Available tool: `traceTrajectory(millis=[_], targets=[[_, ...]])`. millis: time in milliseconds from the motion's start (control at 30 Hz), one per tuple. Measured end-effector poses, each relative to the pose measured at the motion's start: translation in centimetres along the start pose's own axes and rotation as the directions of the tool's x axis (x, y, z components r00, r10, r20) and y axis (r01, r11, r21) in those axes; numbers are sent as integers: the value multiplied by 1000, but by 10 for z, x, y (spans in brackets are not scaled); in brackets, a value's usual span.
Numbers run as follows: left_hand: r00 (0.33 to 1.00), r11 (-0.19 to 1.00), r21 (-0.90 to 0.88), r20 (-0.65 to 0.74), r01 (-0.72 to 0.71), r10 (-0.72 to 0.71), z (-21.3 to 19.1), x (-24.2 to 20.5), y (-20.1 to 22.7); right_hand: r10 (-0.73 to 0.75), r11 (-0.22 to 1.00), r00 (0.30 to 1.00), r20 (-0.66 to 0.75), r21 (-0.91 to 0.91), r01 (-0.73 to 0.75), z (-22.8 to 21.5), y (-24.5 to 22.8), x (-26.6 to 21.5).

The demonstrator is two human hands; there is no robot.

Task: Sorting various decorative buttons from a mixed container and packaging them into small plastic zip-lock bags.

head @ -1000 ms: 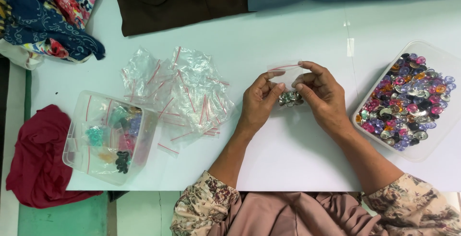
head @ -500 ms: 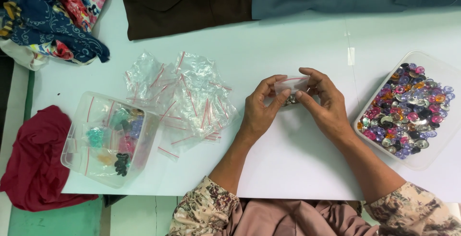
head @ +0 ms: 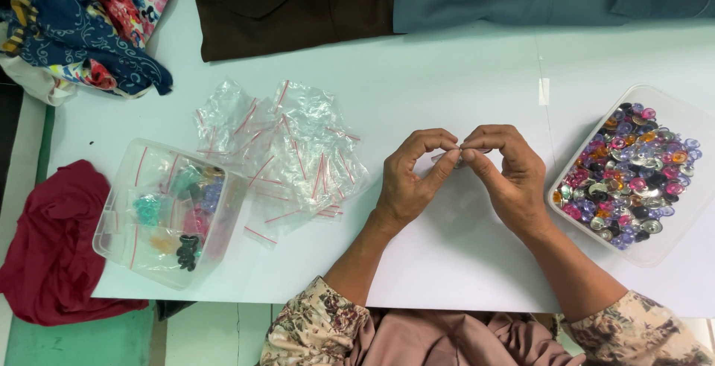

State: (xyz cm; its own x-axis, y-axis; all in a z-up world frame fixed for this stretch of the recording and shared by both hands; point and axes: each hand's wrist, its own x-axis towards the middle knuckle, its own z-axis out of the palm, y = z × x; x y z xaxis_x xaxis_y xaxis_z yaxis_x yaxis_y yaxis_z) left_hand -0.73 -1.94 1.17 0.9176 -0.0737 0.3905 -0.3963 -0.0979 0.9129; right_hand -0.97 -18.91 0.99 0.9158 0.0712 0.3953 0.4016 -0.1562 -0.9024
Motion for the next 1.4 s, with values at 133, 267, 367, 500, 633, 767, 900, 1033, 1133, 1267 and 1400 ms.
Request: traceTrajectory(millis=[133, 267, 367, 500, 633, 767, 900, 1033, 1133, 1267, 1400], targets=[[1000, 1000, -14, -6, -12, 12, -3, 0, 6, -8, 1000, 1000, -17, -31, 7, -2, -3, -1], [1000, 998, -56, 13, 3, -3, -6, 3, 11, -20, 1000, 999, -30, -19, 20, -3, -6, -1], [1000, 996, -88, -3, 15, -15, -7, 2, 11, -20, 1000, 999, -35, 0, 20, -3, -7, 0], [997, 986, -156, -35, 57, -63, -10, 2, 4, 23, 998, 999, -42, 68, -20, -6, 1, 3], [989, 963, -235, -33, 135, -147, -15, 4, -2, 103, 990, 993, 54, 87, -107, 0, 4, 3], [977, 933, -296, 3, 206, -215, -12, 3, -6, 176, 978, 977, 122, 91, -187, 11, -9, 0], [961, 946, -176, 80, 273, -263, -6, -3, 5, 249, 949, 964, 96, 172, -263, 4, -1, -3], [965, 952, -159, 84, 260, -250, -6, -1, -4, 271, 944, 959, 86, 171, -282, 6, -2, -2], [961, 923, -267, 57, 277, -271, -1, -6, -16, 262, 949, 962, 77, 163, -271, 7, -4, -4], [959, 910, -315, -4, 269, -284, 4, -13, -21, 267, 947, 959, 94, 158, -279, 15, -15, -5], [948, 909, -322, -91, 263, -306, -6, -29, -3, 284, 944, 943, 172, 121, -306, 29, -22, -17]])
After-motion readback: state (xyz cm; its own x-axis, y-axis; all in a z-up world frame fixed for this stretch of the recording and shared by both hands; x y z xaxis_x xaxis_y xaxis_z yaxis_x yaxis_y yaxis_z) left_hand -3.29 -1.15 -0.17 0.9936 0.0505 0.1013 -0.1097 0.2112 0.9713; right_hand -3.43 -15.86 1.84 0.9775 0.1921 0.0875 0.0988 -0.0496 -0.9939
